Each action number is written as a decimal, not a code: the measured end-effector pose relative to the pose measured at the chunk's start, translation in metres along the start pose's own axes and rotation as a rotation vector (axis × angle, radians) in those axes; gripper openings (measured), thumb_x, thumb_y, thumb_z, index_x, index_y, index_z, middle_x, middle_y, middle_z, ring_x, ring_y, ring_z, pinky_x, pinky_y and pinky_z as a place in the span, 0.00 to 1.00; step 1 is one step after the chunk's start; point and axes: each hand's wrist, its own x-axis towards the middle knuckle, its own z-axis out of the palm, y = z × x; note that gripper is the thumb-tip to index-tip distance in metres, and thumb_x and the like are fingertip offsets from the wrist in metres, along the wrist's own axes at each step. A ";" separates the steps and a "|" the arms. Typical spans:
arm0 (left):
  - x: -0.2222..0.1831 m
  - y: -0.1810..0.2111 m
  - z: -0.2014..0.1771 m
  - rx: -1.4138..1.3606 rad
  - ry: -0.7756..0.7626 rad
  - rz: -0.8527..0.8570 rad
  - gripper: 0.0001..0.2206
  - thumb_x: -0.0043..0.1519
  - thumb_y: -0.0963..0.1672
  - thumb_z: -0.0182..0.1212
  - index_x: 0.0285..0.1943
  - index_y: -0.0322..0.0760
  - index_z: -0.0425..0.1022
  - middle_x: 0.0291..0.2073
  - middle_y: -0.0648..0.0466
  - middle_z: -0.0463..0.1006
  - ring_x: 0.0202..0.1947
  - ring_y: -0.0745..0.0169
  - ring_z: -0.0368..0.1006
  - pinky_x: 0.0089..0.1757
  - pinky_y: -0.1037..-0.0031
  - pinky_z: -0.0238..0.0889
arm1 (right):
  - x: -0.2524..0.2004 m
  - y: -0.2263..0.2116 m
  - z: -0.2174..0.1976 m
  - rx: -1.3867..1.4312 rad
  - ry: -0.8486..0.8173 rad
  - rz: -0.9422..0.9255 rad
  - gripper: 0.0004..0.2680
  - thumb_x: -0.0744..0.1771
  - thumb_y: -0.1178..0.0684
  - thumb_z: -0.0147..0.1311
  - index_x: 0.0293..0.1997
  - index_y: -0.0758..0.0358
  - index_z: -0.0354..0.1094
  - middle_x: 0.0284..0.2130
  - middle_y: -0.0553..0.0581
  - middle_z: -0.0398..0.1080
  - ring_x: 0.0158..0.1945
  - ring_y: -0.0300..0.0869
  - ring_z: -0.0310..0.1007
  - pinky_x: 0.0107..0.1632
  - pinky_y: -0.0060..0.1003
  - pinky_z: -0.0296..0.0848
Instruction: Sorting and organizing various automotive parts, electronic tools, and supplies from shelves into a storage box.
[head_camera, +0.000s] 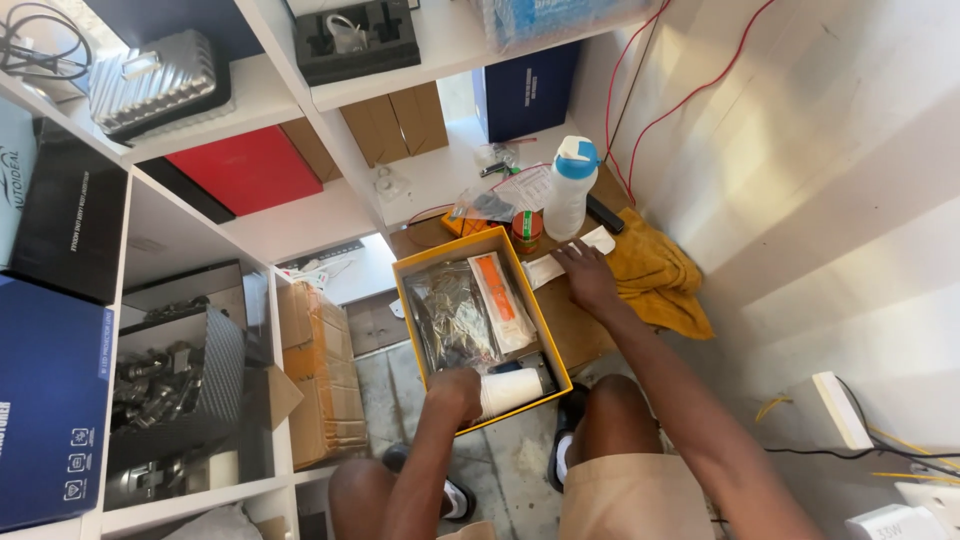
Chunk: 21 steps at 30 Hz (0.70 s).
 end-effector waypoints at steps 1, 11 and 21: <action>-0.018 0.004 -0.011 -0.001 -0.002 0.000 0.23 0.50 0.45 0.64 0.54 0.30 0.80 0.49 0.38 0.82 0.50 0.32 0.78 0.43 0.41 0.71 | -0.002 -0.001 0.001 0.000 -0.002 0.000 0.25 0.66 0.65 0.48 0.72 0.47 0.58 0.68 0.55 0.62 0.78 0.53 0.46 0.76 0.56 0.49; -0.115 0.030 -0.077 -0.192 0.243 0.192 0.28 0.60 0.46 0.63 0.70 0.30 0.66 0.59 0.35 0.72 0.61 0.27 0.69 0.54 0.38 0.66 | 0.006 0.039 0.055 -0.027 0.602 -0.139 0.12 0.67 0.53 0.50 0.53 0.38 0.72 0.47 0.39 0.75 0.60 0.37 0.71 0.70 0.45 0.57; -0.078 0.044 -0.075 -0.878 0.636 0.328 0.19 0.64 0.47 0.58 0.62 0.36 0.75 0.43 0.40 0.83 0.49 0.32 0.77 0.49 0.46 0.70 | -0.074 -0.058 -0.047 1.483 0.151 0.370 0.15 0.66 0.51 0.64 0.57 0.64 0.74 0.35 0.65 0.77 0.35 0.48 0.77 0.38 0.44 0.78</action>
